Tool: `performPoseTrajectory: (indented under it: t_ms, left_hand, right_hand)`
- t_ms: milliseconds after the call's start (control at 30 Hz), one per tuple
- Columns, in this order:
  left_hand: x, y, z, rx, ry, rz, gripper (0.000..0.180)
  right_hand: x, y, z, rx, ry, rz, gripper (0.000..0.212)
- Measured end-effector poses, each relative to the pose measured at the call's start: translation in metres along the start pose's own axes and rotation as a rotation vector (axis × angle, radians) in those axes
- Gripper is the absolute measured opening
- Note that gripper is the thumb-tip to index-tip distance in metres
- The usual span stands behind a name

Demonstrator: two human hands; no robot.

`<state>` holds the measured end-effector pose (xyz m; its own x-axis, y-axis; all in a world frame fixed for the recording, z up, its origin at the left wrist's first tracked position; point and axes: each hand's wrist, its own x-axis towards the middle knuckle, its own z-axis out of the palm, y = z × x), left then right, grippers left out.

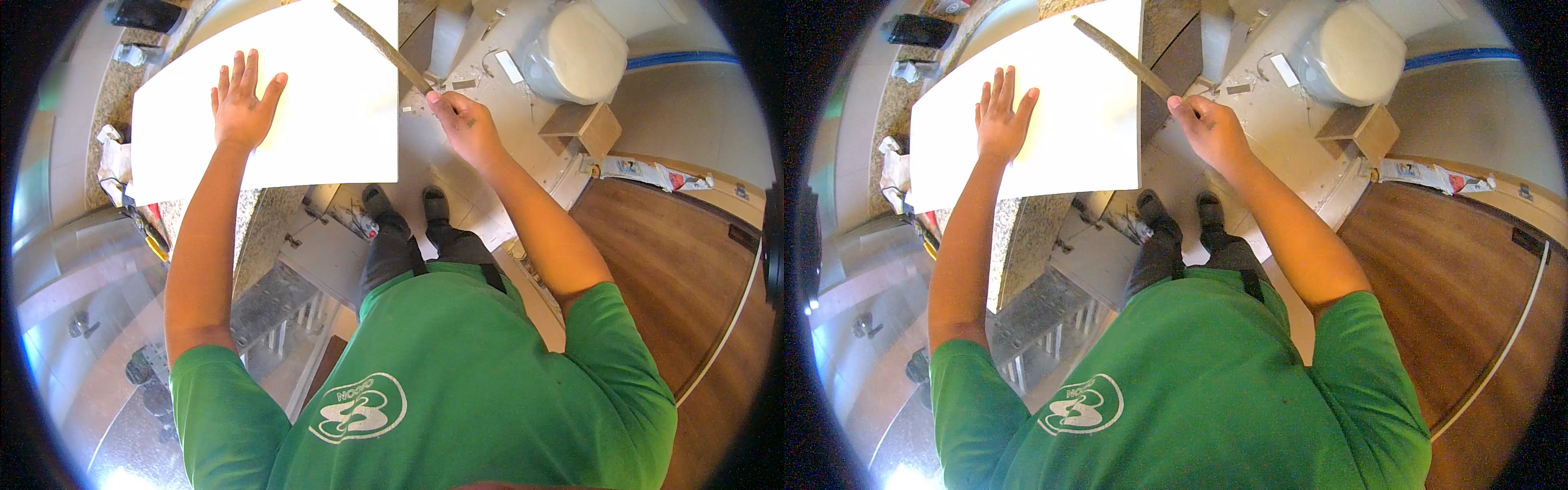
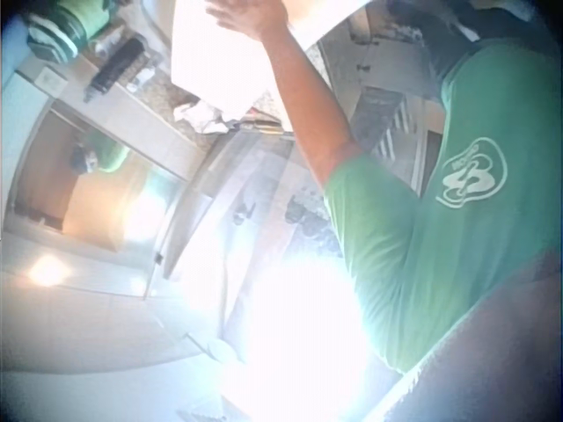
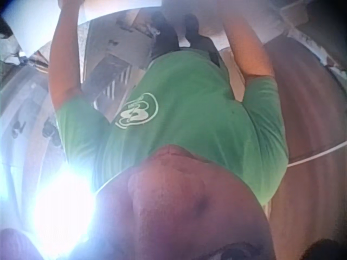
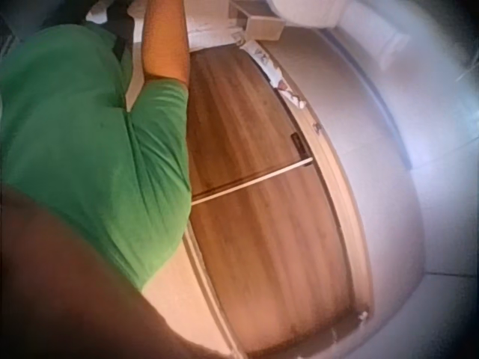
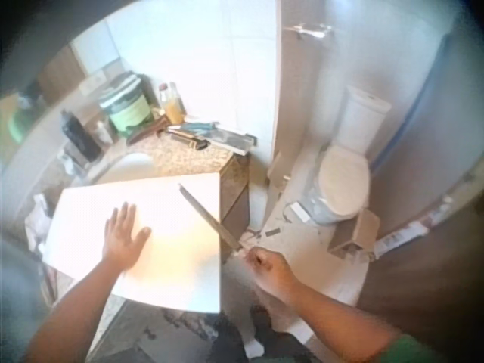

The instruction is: The person uses a metal file to smooth the edges of a white rectangular board placed on a bathroom countertop. They repeatedly file each edge, repositioning the board to access different sides while maintaining a steady hand.

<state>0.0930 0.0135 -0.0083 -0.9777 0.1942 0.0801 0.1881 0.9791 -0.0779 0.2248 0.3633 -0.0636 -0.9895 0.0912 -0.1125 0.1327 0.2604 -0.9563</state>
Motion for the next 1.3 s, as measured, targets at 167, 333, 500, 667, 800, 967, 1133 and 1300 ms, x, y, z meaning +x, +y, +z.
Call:
performPoseTrajectory:
  t_ms: [167, 333, 500, 667, 800, 967, 1133, 1300]
  left_hand:
    - [0.000, 0.001, 0.000, 0.000, 0.005, 0.004, 0.087]
    - [0.000, 0.000, 0.001, -0.004, -0.007, -0.003, 0.088]
    - [0.000, 0.000, -0.001, -0.027, -0.023, -0.004, 0.090]
    - [0.001, 0.001, -0.005, -0.043, -0.042, -0.009, 0.090]
    - [0.001, 0.001, -0.003, -0.036, -0.043, -0.010, 0.091]
    - [0.000, 0.000, -0.001, -0.030, -0.028, 0.000, 0.091]
    - [0.001, 0.001, -0.005, -0.040, -0.038, 0.000, 0.091]
    - [0.000, 0.001, -0.004, -0.031, -0.052, -0.011, 0.091]
  right_hand:
    - [-0.077, 0.002, -0.033, -0.171, -0.107, 0.059, 0.055]
    - [-0.114, -0.008, -0.035, -0.215, -0.126, 0.078, 0.047]
    - [-0.025, -0.016, -0.017, -0.262, -0.064, 0.018, 0.054]
    - [-0.041, -0.032, -0.036, -0.340, -0.103, 0.014, 0.061]
    - [-0.117, -0.046, -0.050, -0.398, -0.195, 0.131, 0.059]
    - [-0.051, -0.032, -0.032, -0.416, -0.052, -0.018, 0.053]
    - [-0.022, -0.033, -0.039, -0.373, -0.029, 0.017, 0.056]
    - [-0.098, -0.047, -0.055, -0.428, -0.156, 0.175, 0.060]
